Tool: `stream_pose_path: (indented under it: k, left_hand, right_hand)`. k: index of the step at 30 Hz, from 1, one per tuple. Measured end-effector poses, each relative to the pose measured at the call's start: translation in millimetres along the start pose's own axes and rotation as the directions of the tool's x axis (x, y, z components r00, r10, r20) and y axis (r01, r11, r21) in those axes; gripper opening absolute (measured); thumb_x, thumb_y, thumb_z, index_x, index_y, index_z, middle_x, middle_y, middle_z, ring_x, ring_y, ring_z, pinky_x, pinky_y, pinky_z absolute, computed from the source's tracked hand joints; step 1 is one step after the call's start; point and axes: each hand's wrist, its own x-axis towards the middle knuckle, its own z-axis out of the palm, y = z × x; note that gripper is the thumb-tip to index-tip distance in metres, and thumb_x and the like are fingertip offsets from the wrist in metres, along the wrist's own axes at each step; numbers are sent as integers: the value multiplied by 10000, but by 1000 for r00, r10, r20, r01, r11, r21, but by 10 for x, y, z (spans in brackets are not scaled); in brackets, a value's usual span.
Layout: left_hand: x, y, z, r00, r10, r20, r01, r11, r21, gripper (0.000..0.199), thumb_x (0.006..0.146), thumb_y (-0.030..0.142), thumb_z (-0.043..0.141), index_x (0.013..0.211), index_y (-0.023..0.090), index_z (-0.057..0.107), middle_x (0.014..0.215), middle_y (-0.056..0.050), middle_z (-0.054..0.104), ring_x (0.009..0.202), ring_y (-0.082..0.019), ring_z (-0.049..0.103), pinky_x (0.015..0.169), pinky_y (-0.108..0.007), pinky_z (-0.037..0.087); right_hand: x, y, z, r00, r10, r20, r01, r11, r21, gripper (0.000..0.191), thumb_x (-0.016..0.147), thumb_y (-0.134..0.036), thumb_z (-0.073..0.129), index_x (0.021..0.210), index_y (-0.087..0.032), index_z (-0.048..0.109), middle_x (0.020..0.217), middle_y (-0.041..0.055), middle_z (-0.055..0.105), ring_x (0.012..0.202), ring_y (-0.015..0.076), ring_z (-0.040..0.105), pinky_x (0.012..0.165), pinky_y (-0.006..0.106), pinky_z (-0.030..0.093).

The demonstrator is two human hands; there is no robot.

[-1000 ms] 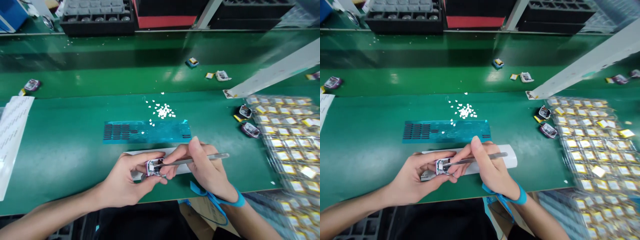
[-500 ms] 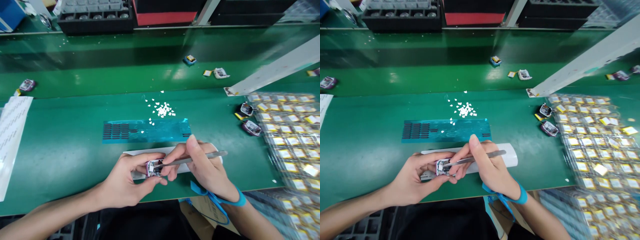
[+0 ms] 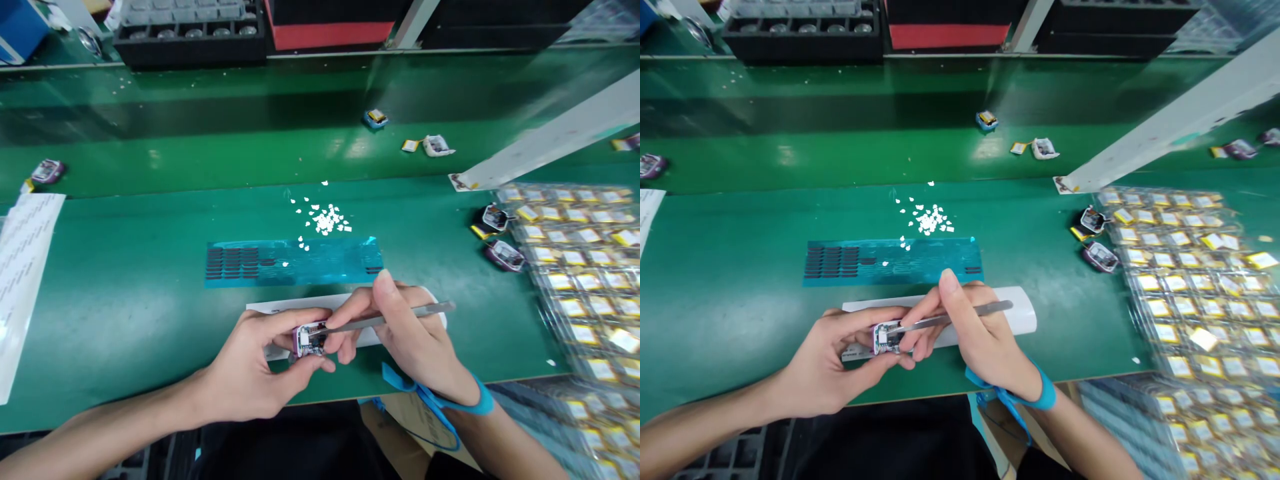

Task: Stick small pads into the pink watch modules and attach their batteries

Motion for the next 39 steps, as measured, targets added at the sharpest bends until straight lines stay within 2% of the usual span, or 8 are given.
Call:
stream_pose_path:
  k: [16,21,24,26,29,32,36,39]
  left_hand:
    - [4,-68,-48,995,21,-98,-22,1000,-5,296,951,60,560,1203,88,714,988,-112,818,769,-183,806,670,-220,662]
    - [23,-56,-113,992,-50,-112,48,999,-24,276,985,121,562,1233,90,681,926,-88,827,805,-178,807,736,-228,653]
    - [35,-15,-137,990,-33,-135,43,997,71,292,1006,141,549,1277,126,655,855,-42,830,834,-149,797,773,-205,629]
    - [44,12,-150,987,-12,-160,37,988,150,259,1010,151,548,1235,159,675,831,-13,829,811,-131,789,766,-184,613]
    - [60,37,-167,987,41,-158,0,967,253,185,1002,161,554,1098,184,710,834,-3,827,746,-121,783,683,-158,593]
    - [98,72,-165,992,64,-111,-29,955,294,152,1009,176,534,1040,186,682,805,-15,812,684,-135,780,651,-180,587]
    - [253,162,-108,995,-97,28,88,970,225,228,1081,292,394,1092,180,592,488,58,641,405,-129,649,554,-229,561]
    - [433,200,-27,995,-89,54,55,886,460,271,1077,330,396,1068,179,621,457,67,560,335,-113,498,394,-223,389]
  right_hand:
    - [-29,52,31,980,-199,14,198,960,-197,514,1089,-474,408,906,-204,805,718,45,774,597,156,738,589,258,631]
    - [-172,-66,-170,914,-405,35,375,808,-455,353,1059,-474,495,1108,-287,790,823,37,799,696,198,766,622,300,631]
    - [-247,-228,-411,854,-506,-122,293,662,-690,166,966,-436,680,1021,-346,807,787,14,790,661,218,748,572,333,605]
    - [-246,-317,-586,844,-481,-238,138,623,-770,88,892,-408,769,918,-336,813,769,11,784,646,224,737,563,347,594]
    - [-176,-362,-827,886,-335,-320,0,690,-723,170,825,-449,808,860,-282,807,782,25,788,665,222,733,596,348,609]
    - [-86,-304,-1009,931,-221,-290,-21,762,-647,269,777,-497,822,851,-238,810,793,45,792,699,227,740,638,350,624]
    - [-11,-176,-1131,964,-151,-220,-9,806,-592,309,772,-522,815,876,-231,820,870,57,807,799,242,757,697,351,624]
    - [5,-113,-1167,970,-138,-200,0,824,-567,296,787,-516,805,887,-238,821,906,55,810,825,240,758,725,354,624]
